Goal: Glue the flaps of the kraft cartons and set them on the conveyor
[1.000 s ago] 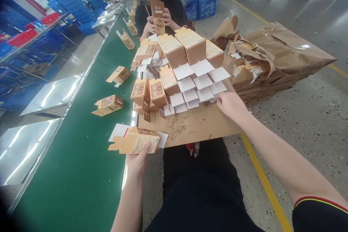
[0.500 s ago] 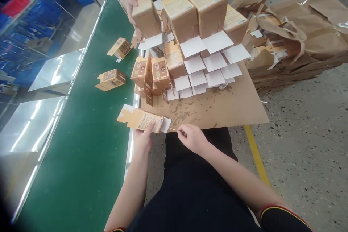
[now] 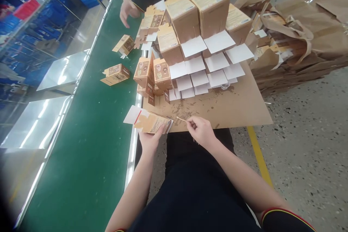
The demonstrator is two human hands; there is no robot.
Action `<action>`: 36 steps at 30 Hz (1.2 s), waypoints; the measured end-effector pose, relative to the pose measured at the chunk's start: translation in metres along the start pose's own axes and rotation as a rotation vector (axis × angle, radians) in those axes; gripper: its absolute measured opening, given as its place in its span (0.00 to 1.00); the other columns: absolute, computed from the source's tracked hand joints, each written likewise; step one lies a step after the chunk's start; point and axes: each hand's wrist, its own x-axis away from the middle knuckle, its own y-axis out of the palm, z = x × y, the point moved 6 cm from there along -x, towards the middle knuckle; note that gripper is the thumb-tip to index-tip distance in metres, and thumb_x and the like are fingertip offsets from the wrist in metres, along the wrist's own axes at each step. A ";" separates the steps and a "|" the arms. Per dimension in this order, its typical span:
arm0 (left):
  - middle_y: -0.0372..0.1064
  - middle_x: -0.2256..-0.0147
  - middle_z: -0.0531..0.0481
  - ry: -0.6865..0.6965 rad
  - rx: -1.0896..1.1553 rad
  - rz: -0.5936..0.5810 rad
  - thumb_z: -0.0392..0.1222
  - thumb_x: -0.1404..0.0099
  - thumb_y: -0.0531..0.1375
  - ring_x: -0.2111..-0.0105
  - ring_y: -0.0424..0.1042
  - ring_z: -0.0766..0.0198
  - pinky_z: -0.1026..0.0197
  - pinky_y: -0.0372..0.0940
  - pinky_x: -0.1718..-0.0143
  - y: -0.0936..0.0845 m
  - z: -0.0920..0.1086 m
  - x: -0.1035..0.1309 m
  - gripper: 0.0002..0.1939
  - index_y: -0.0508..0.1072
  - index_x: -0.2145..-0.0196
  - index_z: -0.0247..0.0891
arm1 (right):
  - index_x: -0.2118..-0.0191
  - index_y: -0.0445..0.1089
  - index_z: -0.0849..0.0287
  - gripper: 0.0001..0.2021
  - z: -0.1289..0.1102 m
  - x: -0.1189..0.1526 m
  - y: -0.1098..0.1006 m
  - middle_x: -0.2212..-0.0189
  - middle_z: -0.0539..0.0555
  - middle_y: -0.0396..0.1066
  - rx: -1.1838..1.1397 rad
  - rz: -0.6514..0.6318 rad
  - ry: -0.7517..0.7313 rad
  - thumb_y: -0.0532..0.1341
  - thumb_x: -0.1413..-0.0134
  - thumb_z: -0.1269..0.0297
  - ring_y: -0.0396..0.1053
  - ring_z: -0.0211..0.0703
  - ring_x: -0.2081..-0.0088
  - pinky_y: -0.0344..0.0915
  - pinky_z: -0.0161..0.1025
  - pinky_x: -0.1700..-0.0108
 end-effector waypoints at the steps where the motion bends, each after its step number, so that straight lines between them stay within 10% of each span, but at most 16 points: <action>1: 0.82 0.43 0.31 0.016 -0.026 0.009 0.53 0.52 0.86 0.39 0.83 0.37 0.35 0.77 0.34 0.001 0.000 0.003 0.50 0.73 0.37 0.36 | 0.65 0.78 0.52 0.11 0.001 0.000 -0.003 0.72 0.51 0.79 -0.012 0.011 0.009 0.64 0.28 0.62 0.76 0.42 0.73 0.78 0.38 0.67; 21: 0.80 0.46 0.37 0.078 -0.093 0.103 0.49 0.54 0.86 0.42 0.83 0.39 0.34 0.77 0.35 0.019 -0.005 0.014 0.47 0.69 0.43 0.44 | 0.67 0.79 0.52 0.18 0.004 0.015 -0.042 0.76 0.52 0.78 -0.043 0.070 0.126 0.67 0.28 0.47 0.76 0.43 0.77 0.77 0.40 0.70; 24: 0.80 0.44 0.37 0.094 -0.031 0.199 0.51 0.54 0.86 0.43 0.84 0.39 0.31 0.77 0.36 -0.016 0.001 0.001 0.48 0.68 0.41 0.44 | 0.67 0.80 0.52 0.18 0.007 0.017 -0.056 0.78 0.51 0.76 -0.006 0.114 0.134 0.68 0.29 0.45 0.75 0.43 0.79 0.77 0.40 0.71; 30: 0.70 0.33 0.34 0.106 0.006 0.523 0.48 0.60 0.88 0.34 0.77 0.42 0.33 0.69 0.28 -0.152 0.012 -0.068 0.59 0.60 0.38 0.45 | 0.67 0.81 0.53 0.24 0.012 0.010 -0.065 0.81 0.51 0.74 -0.032 0.109 0.181 0.69 0.32 0.37 0.74 0.44 0.81 0.76 0.40 0.75; 36: 0.69 0.38 0.39 0.000 -0.123 0.508 0.44 0.58 0.85 0.31 0.71 0.41 0.29 0.59 0.23 -0.193 -0.017 -0.071 0.53 0.60 0.42 0.47 | 0.66 0.82 0.52 0.26 0.009 0.006 -0.073 0.78 0.53 0.77 -0.066 0.130 0.181 0.69 0.33 0.33 0.76 0.45 0.80 0.78 0.42 0.74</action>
